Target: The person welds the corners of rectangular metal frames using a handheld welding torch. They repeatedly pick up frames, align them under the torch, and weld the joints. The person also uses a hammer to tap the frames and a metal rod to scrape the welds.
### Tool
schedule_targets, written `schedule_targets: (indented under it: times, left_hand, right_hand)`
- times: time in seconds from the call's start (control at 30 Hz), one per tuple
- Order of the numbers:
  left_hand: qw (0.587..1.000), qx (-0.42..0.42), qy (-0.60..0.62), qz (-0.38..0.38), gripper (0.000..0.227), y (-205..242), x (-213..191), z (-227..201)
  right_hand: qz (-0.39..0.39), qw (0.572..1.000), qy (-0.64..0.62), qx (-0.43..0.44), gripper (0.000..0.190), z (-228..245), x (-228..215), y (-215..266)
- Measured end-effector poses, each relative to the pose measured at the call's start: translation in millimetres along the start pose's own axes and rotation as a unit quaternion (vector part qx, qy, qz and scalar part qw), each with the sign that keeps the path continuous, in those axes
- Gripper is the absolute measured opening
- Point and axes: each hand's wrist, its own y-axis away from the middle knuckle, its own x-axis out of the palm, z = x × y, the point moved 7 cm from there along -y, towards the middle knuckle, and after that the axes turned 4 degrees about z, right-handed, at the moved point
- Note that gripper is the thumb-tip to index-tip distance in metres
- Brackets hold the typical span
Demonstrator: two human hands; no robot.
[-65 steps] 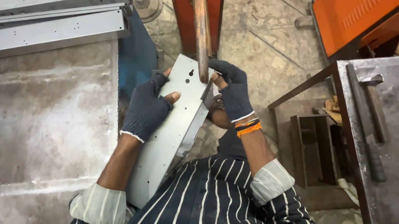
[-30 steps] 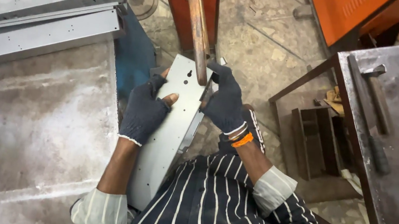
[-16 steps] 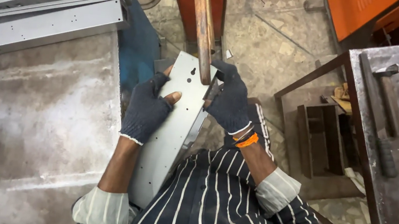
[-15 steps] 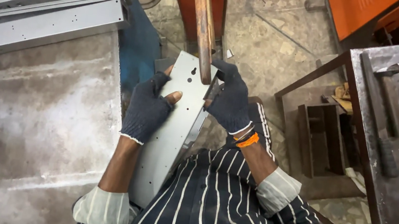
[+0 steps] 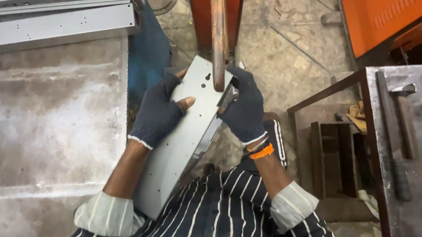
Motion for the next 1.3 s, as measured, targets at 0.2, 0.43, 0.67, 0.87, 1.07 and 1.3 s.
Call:
schedule_targets:
  times: [0.2,0.43,0.67,0.87,1.07,1.3]
  left_hand:
    - [0.999,-0.044,0.008,-0.018,0.055,-16,5,4]
    - [0.999,-0.026,-0.012,-0.033,0.053,-15,8,8]
    - [0.997,-0.059,0.010,-0.051,0.053,-11,8,4]
    - [0.998,-0.024,0.005,-0.059,0.052,-8,10,9]
    - [0.995,-0.048,0.008,-0.090,0.055,3,7,5]
    - [0.992,-0.001,-0.057,-0.112,0.057,7,-1,39]
  right_hand:
    - [-0.004,0.999,0.032,-0.021,0.074,13,-11,-16]
    - [0.008,0.999,-0.018,-0.042,0.072,-9,-8,-15]
    - [0.146,0.970,-0.191,-0.044,0.066,-31,-16,-20]
    - [0.030,0.999,0.003,-0.017,0.025,-35,-13,-28]
    - [-0.100,0.967,0.230,-0.034,0.023,-70,-43,-15]
    - [-0.332,0.823,-0.275,0.369,0.011,-366,-188,129]
